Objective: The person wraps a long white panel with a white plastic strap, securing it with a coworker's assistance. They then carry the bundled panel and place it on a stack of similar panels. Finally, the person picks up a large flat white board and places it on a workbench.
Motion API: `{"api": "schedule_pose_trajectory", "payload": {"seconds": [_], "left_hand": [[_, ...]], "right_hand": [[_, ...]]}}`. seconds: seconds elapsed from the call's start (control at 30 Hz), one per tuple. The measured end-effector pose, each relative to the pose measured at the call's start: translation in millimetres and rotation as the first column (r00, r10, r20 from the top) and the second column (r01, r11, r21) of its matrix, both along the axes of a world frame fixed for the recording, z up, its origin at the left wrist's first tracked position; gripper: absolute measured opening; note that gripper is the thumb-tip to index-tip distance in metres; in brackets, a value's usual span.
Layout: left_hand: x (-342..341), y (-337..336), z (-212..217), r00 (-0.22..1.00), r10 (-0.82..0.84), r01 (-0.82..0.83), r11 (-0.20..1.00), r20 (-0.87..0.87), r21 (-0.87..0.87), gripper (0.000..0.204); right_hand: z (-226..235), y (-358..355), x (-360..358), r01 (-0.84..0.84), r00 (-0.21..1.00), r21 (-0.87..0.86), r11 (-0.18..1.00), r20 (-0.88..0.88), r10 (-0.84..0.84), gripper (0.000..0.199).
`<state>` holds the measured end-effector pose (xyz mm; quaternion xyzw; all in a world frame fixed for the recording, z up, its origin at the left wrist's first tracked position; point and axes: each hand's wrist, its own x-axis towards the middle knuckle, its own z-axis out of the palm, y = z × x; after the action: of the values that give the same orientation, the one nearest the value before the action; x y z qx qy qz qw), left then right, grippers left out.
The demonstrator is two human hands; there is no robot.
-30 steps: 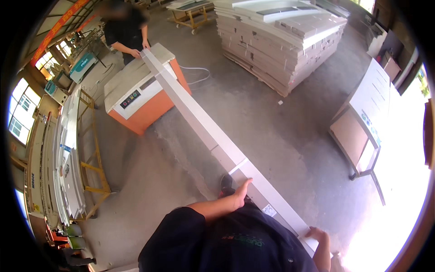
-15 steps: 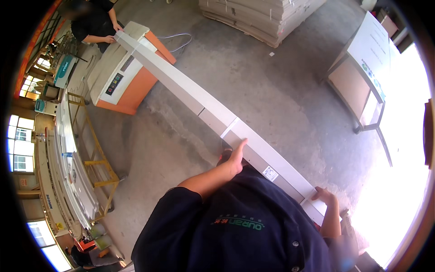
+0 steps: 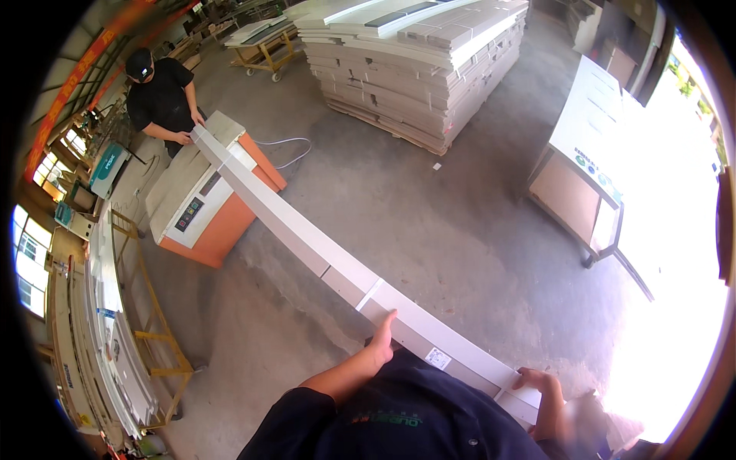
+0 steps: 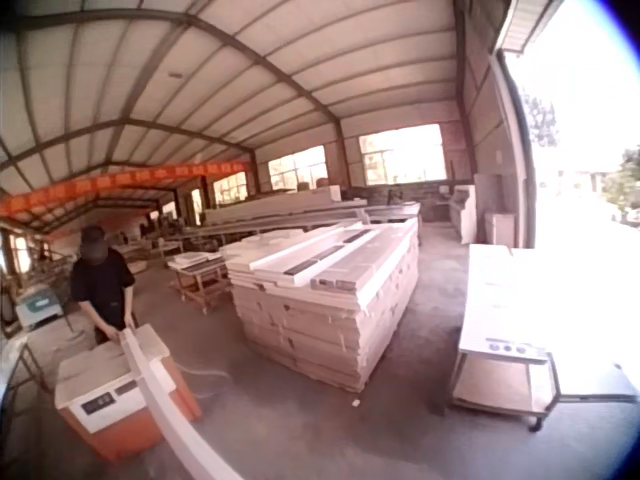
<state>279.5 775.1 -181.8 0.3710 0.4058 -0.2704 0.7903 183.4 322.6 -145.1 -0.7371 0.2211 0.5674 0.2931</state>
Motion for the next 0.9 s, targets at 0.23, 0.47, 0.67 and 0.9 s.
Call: {"api": "schedule_pose_trajectory", "payload": {"seconds": [0.23, 0.47, 0.67, 0.9], "left_hand": [[1, -4, 4, 1.000, -0.027, 0.027, 1.000, -0.015, 0.002, 0.062], [-6, -1, 0, 1.000, 0.011, -0.011, 1.000, -0.012, 0.010, 0.068], [-10, 0, -41, 1.000, -0.016, 0.014, 0.991, 0.010, 0.131, 0.081], [-15, -2, -6, 0.998, 0.037, -0.040, 0.997, 0.047, 0.067, 0.077]], "right_hand": [[-27, -19, -14, -0.011, 1.000, -0.010, 1.000, -0.016, 0.011, 0.082], [-4, -2, -7, -0.012, 0.999, -0.063, 0.998, -0.035, 0.010, 0.083], [-13, -5, -12, -0.123, 0.992, -0.007, 0.992, 0.032, 0.123, 0.083], [0, 3, -13, -0.071, 0.993, -0.019, 0.997, 0.092, 0.073, 0.087]]}}
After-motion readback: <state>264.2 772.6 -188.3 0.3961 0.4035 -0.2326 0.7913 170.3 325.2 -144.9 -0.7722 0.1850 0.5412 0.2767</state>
